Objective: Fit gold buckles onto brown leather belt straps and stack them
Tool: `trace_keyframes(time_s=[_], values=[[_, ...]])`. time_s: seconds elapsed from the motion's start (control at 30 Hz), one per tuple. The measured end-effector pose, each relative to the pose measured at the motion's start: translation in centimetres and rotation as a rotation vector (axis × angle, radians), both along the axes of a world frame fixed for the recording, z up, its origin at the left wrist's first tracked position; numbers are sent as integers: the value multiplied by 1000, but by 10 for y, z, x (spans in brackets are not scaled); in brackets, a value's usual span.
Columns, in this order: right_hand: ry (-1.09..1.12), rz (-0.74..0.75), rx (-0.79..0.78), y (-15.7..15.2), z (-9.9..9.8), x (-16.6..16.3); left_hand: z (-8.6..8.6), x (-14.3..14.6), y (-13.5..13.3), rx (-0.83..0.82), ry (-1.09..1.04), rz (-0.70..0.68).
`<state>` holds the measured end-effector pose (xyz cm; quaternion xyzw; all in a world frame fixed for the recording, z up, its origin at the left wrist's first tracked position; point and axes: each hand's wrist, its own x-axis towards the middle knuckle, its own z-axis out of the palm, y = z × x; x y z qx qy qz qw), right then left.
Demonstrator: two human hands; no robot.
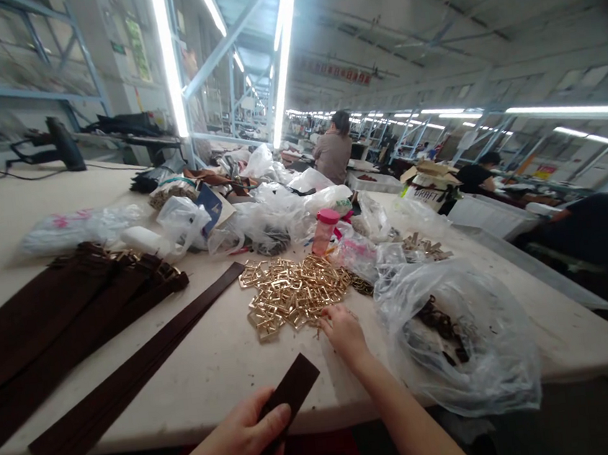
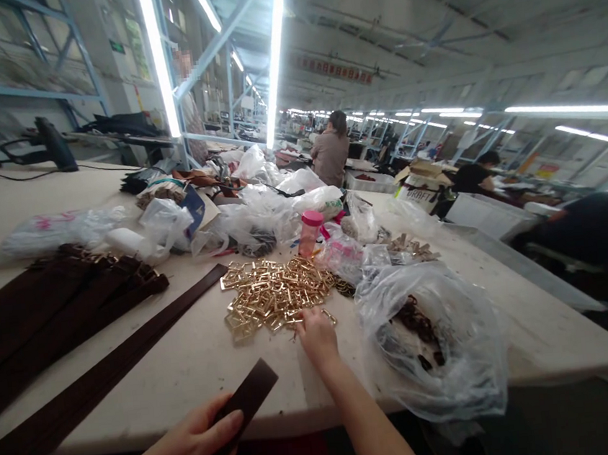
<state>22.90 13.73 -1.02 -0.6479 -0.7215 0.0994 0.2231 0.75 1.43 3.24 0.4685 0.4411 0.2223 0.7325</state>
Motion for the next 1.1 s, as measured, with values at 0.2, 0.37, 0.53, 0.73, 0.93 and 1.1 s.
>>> trace_keyframes(time_s=[0.2,0.37,0.53,0.73,0.93,1.1], values=[[-246,106,41,19,-7,-6,-17,-2,3,-46,8,42],[-314,151,96,-12,12,-10,-22,-4,17,-22,12,191],[-264,312,271,-64,19,-44,-5,-2,30,-21,14,362],[-155,496,433,-103,12,-67,-2,-5,24,-45,122,404],[585,171,65,-114,0,-64,-3,-3,11,88,99,392],[1257,103,-541,-115,3,-73,-3,2,4,289,119,264]])
